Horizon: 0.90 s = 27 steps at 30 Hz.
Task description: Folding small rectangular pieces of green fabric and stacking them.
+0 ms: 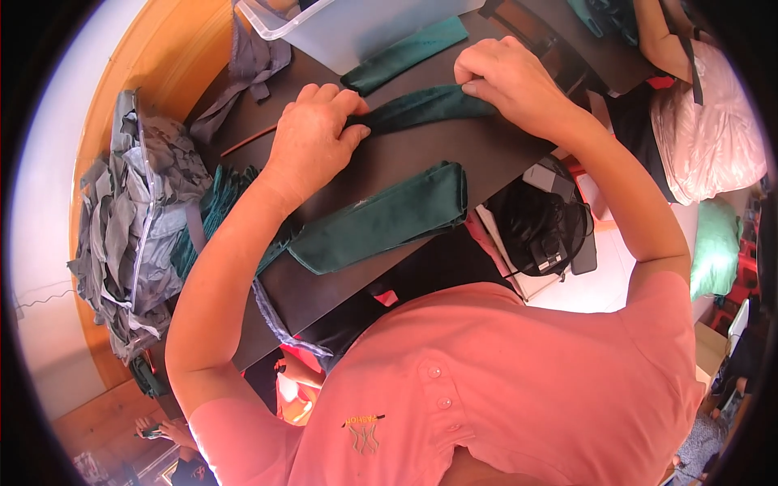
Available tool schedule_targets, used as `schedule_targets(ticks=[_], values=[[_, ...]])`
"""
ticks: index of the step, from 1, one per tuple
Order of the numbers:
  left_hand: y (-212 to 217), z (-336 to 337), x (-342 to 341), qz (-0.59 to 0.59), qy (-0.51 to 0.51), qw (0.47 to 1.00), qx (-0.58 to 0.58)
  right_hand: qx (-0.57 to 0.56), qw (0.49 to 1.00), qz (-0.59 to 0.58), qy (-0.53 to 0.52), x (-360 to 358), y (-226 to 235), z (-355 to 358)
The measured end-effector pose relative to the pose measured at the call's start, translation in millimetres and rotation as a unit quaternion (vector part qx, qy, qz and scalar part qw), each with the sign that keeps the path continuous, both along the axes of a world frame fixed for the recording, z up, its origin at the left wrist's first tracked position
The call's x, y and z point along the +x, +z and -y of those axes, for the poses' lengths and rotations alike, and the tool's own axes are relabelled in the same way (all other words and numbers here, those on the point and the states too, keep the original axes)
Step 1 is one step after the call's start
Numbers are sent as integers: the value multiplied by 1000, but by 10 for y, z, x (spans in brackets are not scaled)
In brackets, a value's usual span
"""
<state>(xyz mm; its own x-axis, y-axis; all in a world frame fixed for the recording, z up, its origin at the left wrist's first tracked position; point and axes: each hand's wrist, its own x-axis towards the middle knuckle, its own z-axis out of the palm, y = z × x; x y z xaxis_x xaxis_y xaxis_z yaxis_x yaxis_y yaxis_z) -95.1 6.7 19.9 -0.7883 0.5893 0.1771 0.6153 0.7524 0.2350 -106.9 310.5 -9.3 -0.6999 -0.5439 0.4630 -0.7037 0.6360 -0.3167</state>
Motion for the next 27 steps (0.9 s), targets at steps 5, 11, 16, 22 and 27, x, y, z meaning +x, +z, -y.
schedule_targets(ticks=[5,11,16,22,27], values=[[61,-73,5,-11,-13,1000,-17,-1,999,-10,49,-41,-7,-83],[140,-140,75,51,68,996,-37,-50,999,7,8,-81,-36,-62],[224,-54,49,104,98,987,-69,44,996,-42,-59,-95,-110,128],[199,-40,144,207,149,963,84,-26,999,-2,-30,-132,-114,-5],[188,-129,30,254,150,934,203,-44,995,66,-51,-366,133,-40]])
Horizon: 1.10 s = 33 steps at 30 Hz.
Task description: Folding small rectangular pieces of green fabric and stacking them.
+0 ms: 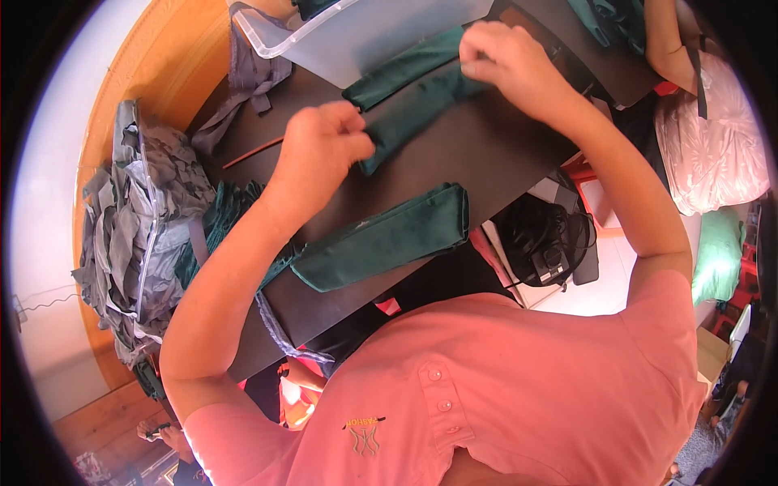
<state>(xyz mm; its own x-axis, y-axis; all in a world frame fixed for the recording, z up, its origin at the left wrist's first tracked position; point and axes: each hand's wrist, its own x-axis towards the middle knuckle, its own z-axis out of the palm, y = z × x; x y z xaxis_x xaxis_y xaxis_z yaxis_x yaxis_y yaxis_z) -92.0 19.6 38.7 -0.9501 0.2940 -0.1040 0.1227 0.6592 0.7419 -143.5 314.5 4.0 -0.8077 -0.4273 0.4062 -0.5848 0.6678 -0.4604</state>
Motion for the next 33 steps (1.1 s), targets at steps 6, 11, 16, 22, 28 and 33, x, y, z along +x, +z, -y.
schedule_targets(ticks=[6,11,16,22,28,33], values=[[-70,-230,-244,-52,175,981,66,65,990,-23,-124,-447,13,206],[-73,-252,-256,-76,147,986,10,127,983,-71,-113,-419,-153,124],[-69,-184,-131,-10,68,998,14,157,987,39,-21,-136,39,-74],[-30,-251,-152,-6,68,996,58,82,975,-207,19,-95,-146,-207],[-79,-224,-211,11,75,996,46,76,991,-110,30,-77,11,-208],[-108,-220,-215,-5,51,998,-22,84,996,-23,8,-44,-30,-125]])
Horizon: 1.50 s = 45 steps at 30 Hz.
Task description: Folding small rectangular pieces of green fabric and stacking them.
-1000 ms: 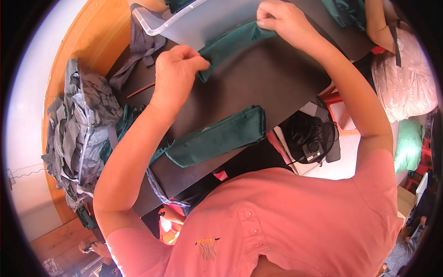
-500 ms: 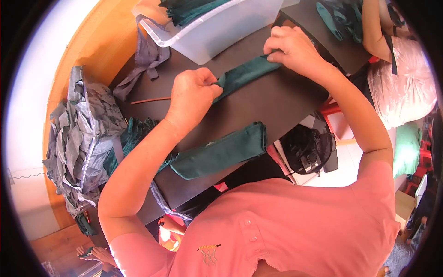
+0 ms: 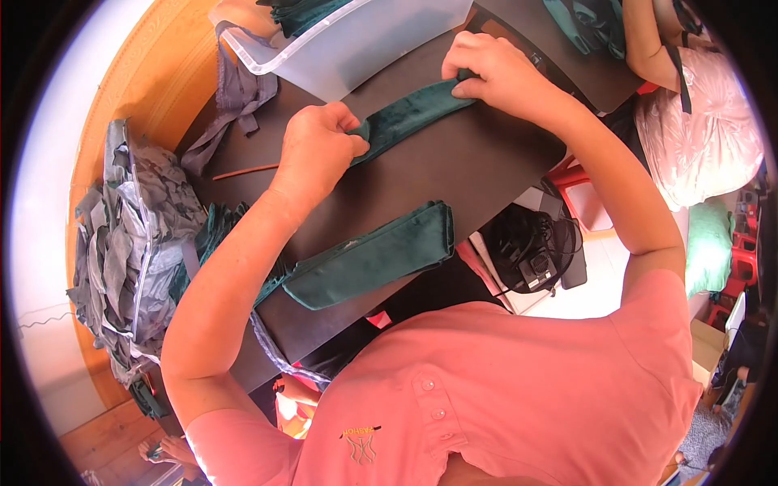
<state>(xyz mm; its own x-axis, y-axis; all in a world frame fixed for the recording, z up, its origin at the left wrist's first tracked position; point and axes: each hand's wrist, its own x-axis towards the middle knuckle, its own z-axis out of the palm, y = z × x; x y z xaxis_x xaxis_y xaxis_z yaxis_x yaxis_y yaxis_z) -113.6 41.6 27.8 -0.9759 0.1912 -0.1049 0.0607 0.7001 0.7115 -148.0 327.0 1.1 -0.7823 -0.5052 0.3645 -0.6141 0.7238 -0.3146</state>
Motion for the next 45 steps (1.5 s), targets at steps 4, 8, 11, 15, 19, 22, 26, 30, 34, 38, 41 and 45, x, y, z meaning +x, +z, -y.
schedule_targets(ticks=[4,8,11,15,19,22,26,30,34,38,41,45], values=[[-20,-20,56,-99,-14,993,-59,-28,992,116,-38,8,57,-31],[1,14,-28,-89,-71,981,-157,2,998,57,-26,-36,-43,-82],[25,28,-148,-59,-102,983,-142,37,996,58,-63,63,226,127],[82,9,-149,12,-43,992,-116,20,996,65,-61,-21,95,102],[122,64,-111,65,-23,994,91,-117,990,69,-37,-111,-63,-29],[161,48,-68,86,-13,990,113,-192,977,83,-36,-180,-115,-73],[136,74,-37,98,-5,993,67,-323,936,45,136,-96,12,-47],[125,49,-25,108,-6,992,64,-159,981,106,-37,-164,192,6],[115,40,-49,120,-13,991,65,-98,987,102,-73,-311,60,8],[160,-28,3,112,-9,993,38,-8,992,106,-71,-315,89,79],[132,24,-13,102,-26,994,31,16,987,150,-51,-111,352,102],[32,89,-160,99,-36,994,-16,69,994,85,-25,-141,272,95]])
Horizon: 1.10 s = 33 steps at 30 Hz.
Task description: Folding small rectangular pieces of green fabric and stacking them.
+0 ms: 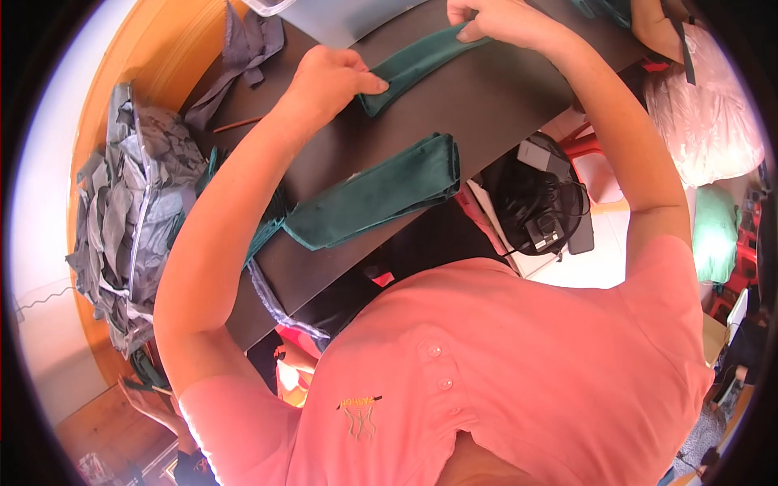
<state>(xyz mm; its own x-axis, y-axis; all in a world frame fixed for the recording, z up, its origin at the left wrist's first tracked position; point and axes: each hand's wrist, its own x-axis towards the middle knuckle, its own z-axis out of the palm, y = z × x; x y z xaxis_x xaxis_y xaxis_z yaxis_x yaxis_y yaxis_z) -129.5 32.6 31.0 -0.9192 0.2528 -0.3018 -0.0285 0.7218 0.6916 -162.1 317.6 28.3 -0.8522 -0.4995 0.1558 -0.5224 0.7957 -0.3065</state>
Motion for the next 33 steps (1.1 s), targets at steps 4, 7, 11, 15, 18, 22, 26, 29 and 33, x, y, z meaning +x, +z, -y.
schedule_targets(ticks=[4,7,11,15,18,22,26,29,33], values=[[116,-76,135,-49,0,996,78,-138,987,54,-62,-27,-81,-32],[315,13,282,-53,23,989,140,-419,875,242,-13,53,-37,-182],[591,481,570,40,66,976,203,-465,848,254,17,567,324,89],[763,640,1168,9,81,973,216,-469,845,255,26,1016,449,443],[749,755,1423,8,113,981,157,-445,856,262,27,1258,387,586],[546,871,1569,20,125,984,125,-375,887,268,32,1376,191,610],[402,816,1641,-7,151,985,85,-347,903,249,55,1333,20,597],[331,801,1631,-33,144,987,60,-327,920,210,52,1304,-80,617],[307,788,1619,-58,137,988,47,-289,938,186,47,1329,-11,629]])
